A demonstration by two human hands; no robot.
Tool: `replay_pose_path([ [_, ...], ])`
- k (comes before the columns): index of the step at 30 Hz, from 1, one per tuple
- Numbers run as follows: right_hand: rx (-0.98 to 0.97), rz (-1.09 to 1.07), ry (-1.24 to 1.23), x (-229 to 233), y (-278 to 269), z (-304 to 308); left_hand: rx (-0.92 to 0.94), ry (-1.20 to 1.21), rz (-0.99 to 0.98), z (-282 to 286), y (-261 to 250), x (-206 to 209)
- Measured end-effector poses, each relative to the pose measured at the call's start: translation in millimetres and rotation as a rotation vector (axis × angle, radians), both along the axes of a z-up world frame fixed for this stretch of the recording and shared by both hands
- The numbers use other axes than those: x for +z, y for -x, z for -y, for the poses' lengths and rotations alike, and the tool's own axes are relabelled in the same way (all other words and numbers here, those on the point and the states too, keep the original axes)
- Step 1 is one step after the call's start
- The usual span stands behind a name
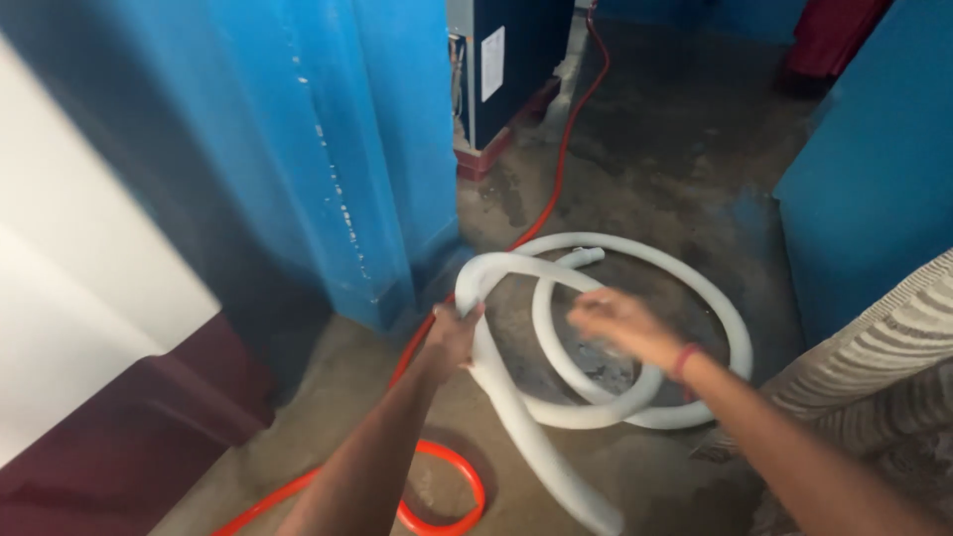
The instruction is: Connecting the white plastic drain hose to the outlet of a washing machine.
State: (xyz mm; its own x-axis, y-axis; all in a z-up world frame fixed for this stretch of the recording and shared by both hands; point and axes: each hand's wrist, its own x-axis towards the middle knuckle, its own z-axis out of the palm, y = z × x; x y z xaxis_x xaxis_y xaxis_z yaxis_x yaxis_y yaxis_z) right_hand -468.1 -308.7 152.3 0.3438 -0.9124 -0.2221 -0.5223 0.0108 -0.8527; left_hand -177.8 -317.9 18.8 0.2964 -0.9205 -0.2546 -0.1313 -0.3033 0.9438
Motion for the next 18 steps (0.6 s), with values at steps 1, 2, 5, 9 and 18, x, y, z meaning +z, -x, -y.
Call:
replay_pose_path([
  [1, -0.005, -0.004, -0.005, -16, -5, -2, -0.005, -0.005, -0.004, 8, 7, 11],
  [2, 0.240, -0.031, 0.009, -30, -10, 0, -0.014, -0.023, -0.111, 21, 13, 25],
  [5, 0.484, -0.193, 0.082, -48, -22, -6, -0.051, 0.061, -0.288, 54, 33, 39],
  [9, 0.360, -0.272, 0.079, -55, -52, -25, -0.139, 0.135, -0.529, 70, 23, 41],
  [18, -0.396, 0.084, 0.032, -11, -78, 0, -0.463, 0.256, 0.401, 62, 8, 34],
])
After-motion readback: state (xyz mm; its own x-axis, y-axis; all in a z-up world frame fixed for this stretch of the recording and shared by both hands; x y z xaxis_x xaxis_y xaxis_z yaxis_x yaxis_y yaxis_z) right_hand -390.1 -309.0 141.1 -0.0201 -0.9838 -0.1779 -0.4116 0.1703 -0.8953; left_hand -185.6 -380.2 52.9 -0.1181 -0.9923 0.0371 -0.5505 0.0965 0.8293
